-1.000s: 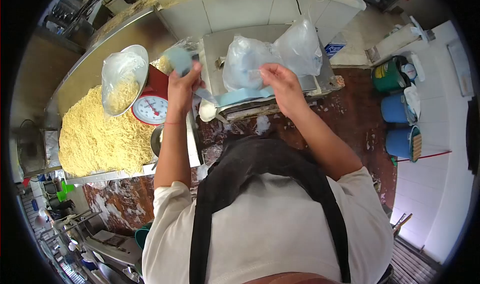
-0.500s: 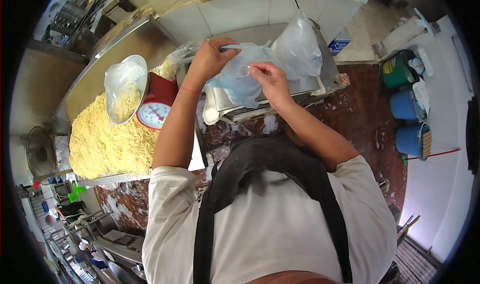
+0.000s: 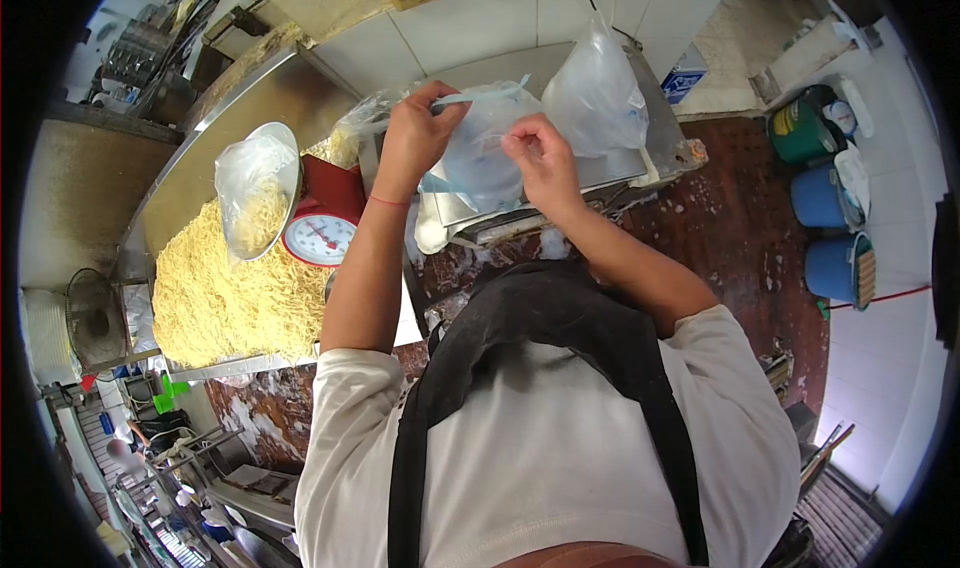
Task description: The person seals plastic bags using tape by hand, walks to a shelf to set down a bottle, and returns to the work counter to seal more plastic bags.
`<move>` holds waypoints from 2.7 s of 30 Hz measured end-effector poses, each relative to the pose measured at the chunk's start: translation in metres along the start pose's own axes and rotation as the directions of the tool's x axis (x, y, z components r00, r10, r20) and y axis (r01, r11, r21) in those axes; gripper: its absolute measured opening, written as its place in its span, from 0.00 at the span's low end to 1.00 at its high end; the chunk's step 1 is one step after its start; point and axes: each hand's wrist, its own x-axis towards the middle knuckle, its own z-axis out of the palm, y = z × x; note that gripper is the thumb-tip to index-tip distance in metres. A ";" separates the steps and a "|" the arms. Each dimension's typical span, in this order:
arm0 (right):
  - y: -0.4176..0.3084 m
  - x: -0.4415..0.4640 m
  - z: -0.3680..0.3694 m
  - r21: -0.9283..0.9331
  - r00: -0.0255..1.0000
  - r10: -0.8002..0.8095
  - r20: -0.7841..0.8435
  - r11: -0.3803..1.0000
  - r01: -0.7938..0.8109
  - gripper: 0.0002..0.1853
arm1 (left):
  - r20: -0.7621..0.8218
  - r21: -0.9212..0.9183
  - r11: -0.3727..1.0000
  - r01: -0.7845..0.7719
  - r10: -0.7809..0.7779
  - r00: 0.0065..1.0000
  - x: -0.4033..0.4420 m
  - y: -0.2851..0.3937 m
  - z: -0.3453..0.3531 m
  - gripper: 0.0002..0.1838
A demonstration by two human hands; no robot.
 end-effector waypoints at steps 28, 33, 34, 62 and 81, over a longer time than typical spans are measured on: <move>0.088 0.014 0.016 -0.086 0.927 0.369 -0.061 0.924 -0.373 0.40 | -0.196 0.131 0.990 -0.049 0.075 0.978 -0.004 -0.018 0.013 0.11; 0.038 0.008 0.027 -0.256 0.994 0.101 -0.033 0.961 -0.106 0.49 | -0.218 0.200 0.976 -0.081 0.124 0.968 -0.002 -0.018 0.015 0.11; 0.038 0.001 0.026 -0.346 0.997 0.080 0.008 0.935 -0.072 0.48 | -0.226 0.199 0.978 -0.068 0.113 0.967 -0.003 -0.019 0.018 0.12; 0.030 0.019 -0.021 -0.085 0.829 0.537 0.159 0.844 -0.530 0.28 | -0.635 -0.400 0.863 -0.310 -0.017 0.772 -0.031 0.095 -0.083 0.08; -0.014 0.036 -0.071 0.661 0.816 0.475 0.329 0.502 -0.558 0.13 | -0.152 -0.879 0.388 -0.278 0.325 0.934 -0.082 0.071 -0.082 0.27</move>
